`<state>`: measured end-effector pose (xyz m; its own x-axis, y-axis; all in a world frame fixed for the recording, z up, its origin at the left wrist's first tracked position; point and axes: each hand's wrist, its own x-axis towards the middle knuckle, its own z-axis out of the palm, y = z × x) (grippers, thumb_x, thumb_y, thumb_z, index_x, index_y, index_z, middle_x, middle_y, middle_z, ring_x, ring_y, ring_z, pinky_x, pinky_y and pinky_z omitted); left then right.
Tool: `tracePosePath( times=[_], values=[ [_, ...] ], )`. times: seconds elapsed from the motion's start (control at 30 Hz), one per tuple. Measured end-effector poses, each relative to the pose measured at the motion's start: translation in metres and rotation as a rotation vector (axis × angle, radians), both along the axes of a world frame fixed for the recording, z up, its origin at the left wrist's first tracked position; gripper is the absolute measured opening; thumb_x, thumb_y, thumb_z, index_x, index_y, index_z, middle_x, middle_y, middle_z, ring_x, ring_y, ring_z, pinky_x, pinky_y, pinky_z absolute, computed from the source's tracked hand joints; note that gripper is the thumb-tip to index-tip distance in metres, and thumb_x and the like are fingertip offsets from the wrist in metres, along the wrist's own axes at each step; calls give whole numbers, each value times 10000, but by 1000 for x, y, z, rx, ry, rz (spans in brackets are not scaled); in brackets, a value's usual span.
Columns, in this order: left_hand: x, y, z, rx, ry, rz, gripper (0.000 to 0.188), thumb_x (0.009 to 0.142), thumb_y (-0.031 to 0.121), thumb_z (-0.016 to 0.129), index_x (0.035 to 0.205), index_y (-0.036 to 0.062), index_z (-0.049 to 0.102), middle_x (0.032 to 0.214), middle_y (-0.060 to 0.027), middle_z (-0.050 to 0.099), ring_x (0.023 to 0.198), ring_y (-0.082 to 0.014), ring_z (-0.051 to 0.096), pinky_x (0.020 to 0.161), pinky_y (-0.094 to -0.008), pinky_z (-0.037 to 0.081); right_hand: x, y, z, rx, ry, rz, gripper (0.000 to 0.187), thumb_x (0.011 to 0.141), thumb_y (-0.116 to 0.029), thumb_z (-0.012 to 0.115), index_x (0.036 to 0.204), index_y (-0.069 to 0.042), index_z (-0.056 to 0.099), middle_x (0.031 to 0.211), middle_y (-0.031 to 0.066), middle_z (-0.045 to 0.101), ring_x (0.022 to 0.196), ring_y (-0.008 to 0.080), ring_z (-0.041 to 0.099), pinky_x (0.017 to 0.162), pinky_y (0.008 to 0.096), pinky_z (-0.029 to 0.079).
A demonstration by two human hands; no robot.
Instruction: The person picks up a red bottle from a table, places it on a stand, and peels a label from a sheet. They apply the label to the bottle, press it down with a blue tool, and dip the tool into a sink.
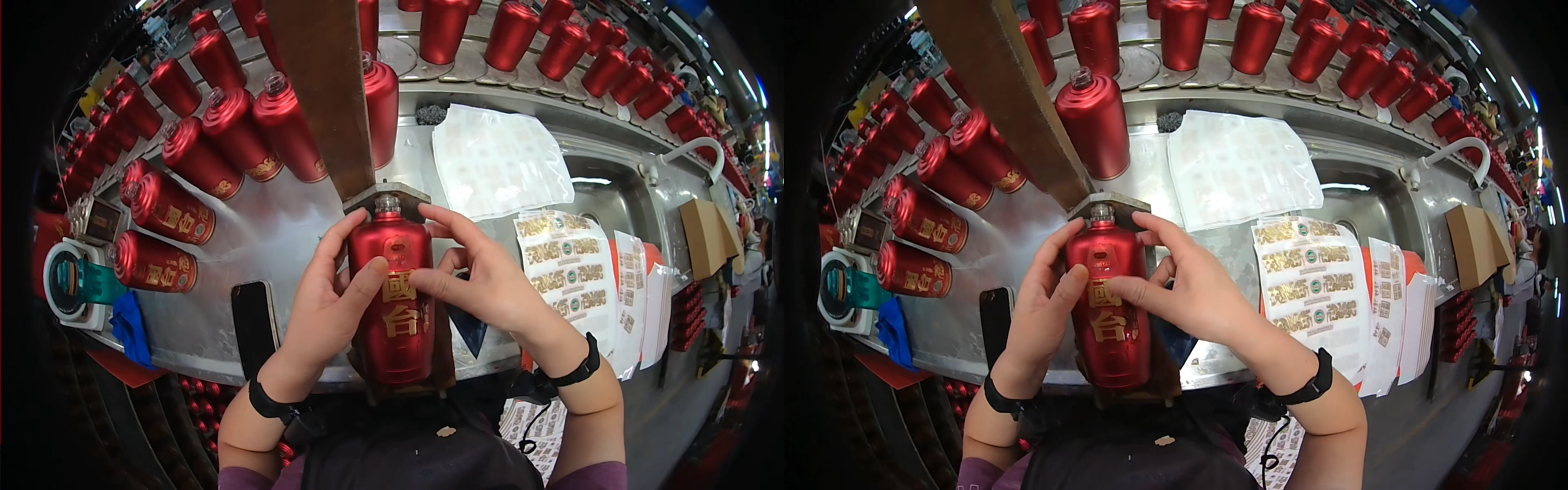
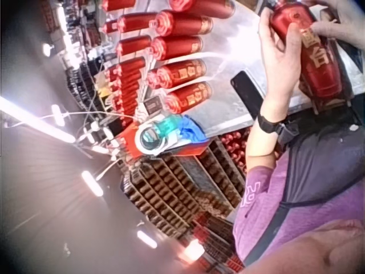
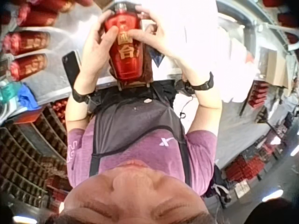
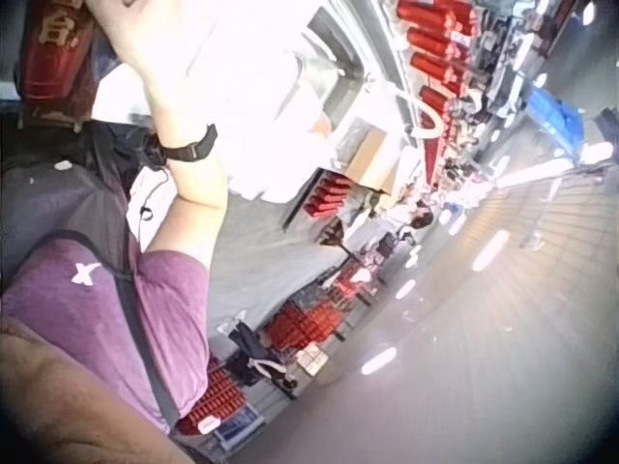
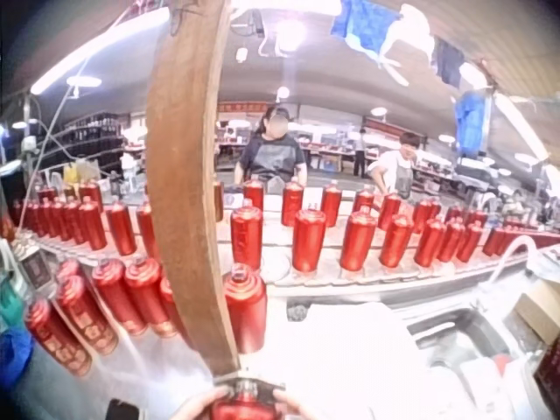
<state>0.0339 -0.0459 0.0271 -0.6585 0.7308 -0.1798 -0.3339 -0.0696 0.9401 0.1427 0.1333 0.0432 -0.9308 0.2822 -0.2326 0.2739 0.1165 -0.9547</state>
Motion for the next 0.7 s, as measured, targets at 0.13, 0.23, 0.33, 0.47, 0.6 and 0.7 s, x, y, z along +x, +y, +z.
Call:
tracePosePath(
  times=[0.13,0.23,0.33,0.47,0.6,0.7],
  values=[
    [-1,11,10,-48,14,-11,558,966,88,660,1436,-12,376,1347,-123,529,1178,-161,591,981,-295,507,-3,0,4,35,-55,16,778,843,-157,819,1504,-63,421,1275,98,555,758,34,549,835,228,482],
    [-5,17,8,-19,27,32,516,955,83,673,1394,-5,416,1293,-114,560,1156,-150,593,977,-291,502,-3,0,4,33,-63,24,780,839,-169,825,1499,-59,424,1288,104,555,738,34,563,804,230,493],
    [-7,18,6,-7,13,51,493,957,76,666,1384,6,430,1279,-112,571,1156,-147,585,986,-292,491,-5,1,2,22,-53,36,784,832,-194,833,1490,-54,431,1304,105,563,739,45,582,773,234,505],
    [-9,19,5,-22,-7,52,480,959,63,656,1383,19,435,1289,-111,570,1162,-147,579,994,-290,481,-5,3,-1,23,-73,55,788,827,-234,839,1479,-43,440,1257,97,611,724,56,592,757,234,510],
    [-9,21,7,4,-36,54,470,957,44,649,1374,31,435,1284,-106,576,1150,-146,588,987,-288,485,-6,4,-2,39,-24,53,787,827,-247,839,1469,-23,444,1192,88,633,720,59,591,745,238,510],
    [-8,21,8,5,-3,39,467,954,39,652,1366,37,432,1266,-101,588,1136,-141,596,974,-288,494,-5,7,-5,21,-20,95,887,811,-423,823,1460,24,415,1225,179,572,714,131,603,697,275,525]
  ],
)
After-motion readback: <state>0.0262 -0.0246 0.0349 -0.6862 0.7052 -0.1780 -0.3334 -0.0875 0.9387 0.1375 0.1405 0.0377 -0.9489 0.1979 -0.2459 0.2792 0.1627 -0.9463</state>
